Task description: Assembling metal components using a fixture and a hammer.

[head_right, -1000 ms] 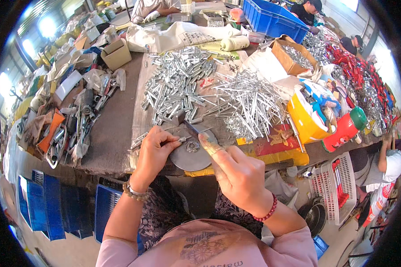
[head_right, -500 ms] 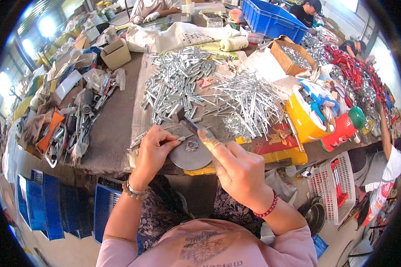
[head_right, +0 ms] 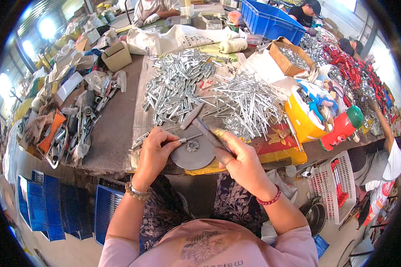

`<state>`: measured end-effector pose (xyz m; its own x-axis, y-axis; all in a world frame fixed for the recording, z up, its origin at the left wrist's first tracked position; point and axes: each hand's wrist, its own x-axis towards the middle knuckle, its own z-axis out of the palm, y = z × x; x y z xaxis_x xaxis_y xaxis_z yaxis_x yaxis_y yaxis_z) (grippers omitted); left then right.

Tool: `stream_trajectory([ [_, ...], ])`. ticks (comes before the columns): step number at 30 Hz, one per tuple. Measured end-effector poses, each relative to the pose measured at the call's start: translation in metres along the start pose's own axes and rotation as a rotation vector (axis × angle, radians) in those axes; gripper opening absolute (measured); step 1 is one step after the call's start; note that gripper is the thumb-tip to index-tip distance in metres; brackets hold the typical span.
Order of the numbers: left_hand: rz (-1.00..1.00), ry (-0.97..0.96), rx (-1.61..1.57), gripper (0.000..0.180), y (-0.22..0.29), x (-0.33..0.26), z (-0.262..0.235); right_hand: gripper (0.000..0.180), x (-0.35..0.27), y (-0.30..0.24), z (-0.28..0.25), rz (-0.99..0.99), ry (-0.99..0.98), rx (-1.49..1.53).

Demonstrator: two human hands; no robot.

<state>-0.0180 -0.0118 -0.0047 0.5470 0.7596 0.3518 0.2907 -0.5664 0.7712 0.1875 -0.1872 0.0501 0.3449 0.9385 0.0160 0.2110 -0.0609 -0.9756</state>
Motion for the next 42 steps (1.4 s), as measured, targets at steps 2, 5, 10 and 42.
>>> stream_trajectory([
  [2, 0.024, 0.001, -0.005, 0.012, 0.0, -0.005, -0.001, 0.048, -0.002, -0.005, -0.012, 0.119, -0.022, 0.064],
  [5, 0.023, -0.041, 0.019, 0.015, 0.011, -0.022, -0.008, 0.046, -0.005, -0.004, -0.028, 0.252, -0.031, 0.112],
  [10, 0.159, -0.09, 0.044, 0.018, 0.023, -0.04, -0.013, 0.032, 0.014, 0.015, -0.02, 0.225, -0.112, 0.004],
  [42, 0.095, 0.213, 0.109, 0.036, 0.022, -0.09, 0.009, 0.025, -0.053, 0.029, 0.049, -0.011, -0.204, -0.264],
])
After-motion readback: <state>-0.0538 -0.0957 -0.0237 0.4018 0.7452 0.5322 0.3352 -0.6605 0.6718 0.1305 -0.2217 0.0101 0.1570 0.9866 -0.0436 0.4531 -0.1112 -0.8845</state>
